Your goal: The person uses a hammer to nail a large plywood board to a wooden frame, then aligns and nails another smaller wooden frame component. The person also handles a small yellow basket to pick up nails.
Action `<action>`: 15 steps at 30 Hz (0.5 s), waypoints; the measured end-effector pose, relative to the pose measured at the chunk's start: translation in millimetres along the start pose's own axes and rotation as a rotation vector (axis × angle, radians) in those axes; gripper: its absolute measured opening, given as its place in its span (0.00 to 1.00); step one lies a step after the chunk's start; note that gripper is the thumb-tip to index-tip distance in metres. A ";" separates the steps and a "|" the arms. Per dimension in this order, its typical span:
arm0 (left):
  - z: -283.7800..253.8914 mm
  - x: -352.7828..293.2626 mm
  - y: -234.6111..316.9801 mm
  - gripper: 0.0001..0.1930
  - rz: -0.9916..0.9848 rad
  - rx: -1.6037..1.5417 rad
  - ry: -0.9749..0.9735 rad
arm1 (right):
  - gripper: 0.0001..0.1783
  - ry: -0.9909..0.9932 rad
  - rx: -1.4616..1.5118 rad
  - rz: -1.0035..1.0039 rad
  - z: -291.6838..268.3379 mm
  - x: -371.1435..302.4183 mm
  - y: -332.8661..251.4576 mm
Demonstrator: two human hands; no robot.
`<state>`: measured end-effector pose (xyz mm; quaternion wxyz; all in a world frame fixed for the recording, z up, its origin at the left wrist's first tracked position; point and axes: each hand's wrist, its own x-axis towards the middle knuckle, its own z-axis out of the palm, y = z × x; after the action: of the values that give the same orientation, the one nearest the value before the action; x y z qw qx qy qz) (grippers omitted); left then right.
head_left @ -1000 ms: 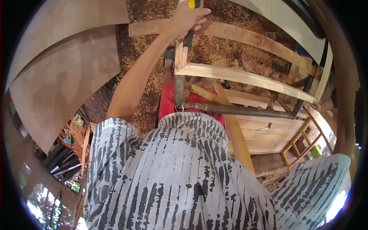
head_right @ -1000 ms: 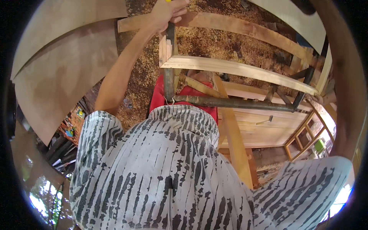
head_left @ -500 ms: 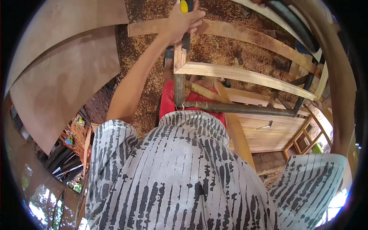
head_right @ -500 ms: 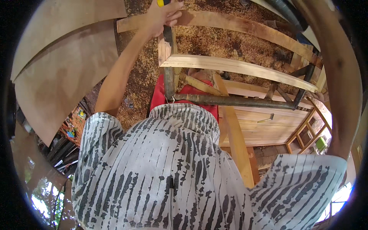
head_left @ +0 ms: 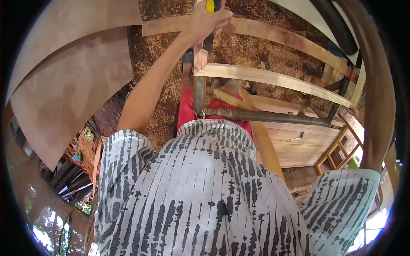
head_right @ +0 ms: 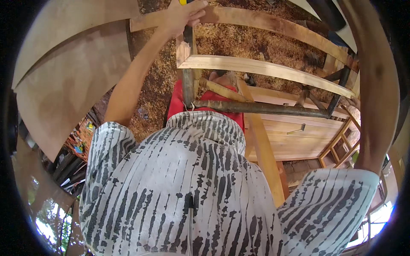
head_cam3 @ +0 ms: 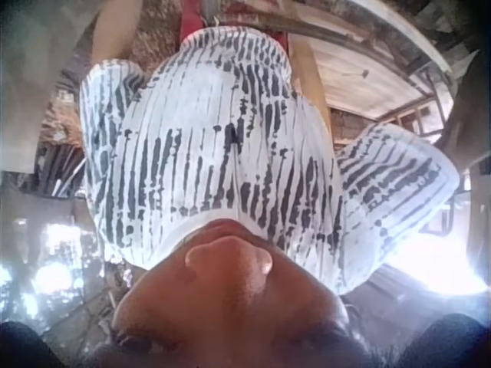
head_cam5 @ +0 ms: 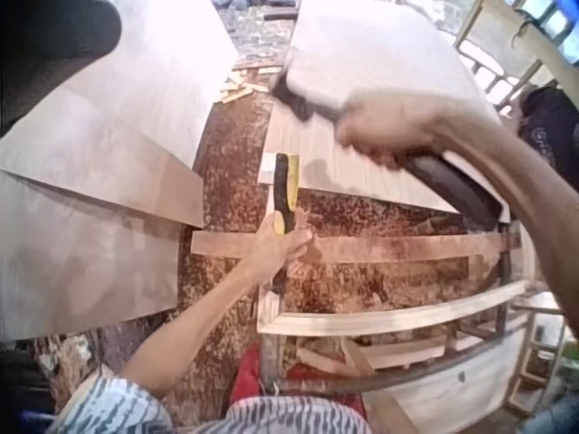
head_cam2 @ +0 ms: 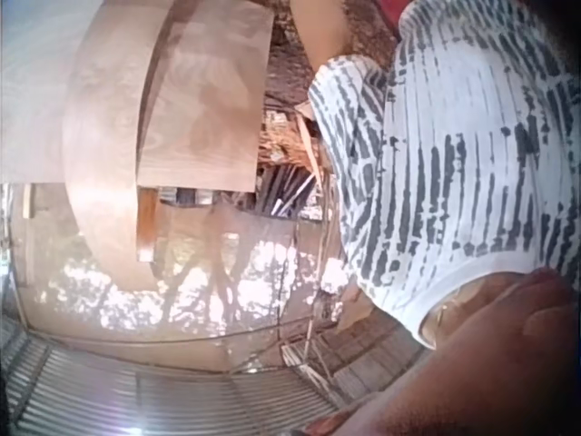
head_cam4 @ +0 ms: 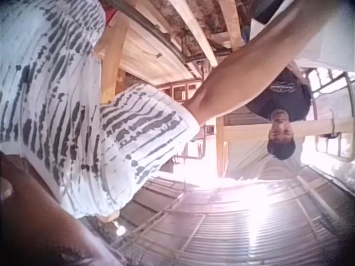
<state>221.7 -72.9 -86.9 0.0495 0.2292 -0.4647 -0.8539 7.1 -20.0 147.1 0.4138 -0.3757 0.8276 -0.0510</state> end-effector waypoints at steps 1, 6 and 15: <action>-1.8 -0.3 0.2 0.12 0.036 0.001 -0.073 | 0.10 -0.064 -0.197 -0.040 15.8 2.3 7.3; 3.0 -20.4 9.0 0.11 -0.034 -0.065 -0.021 | 0.09 -0.072 0.032 0.020 4.5 -5.8 -0.8; -10.8 -10.6 -1.3 0.14 -0.005 0.021 0.136 | 0.10 -0.089 0.101 -0.109 3.5 3.4 -9.9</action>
<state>236.0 -77.3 -89.3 0.0764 0.2882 -0.4686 -0.8316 14.1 -28.6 146.6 0.4652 -0.4008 0.7832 -0.0982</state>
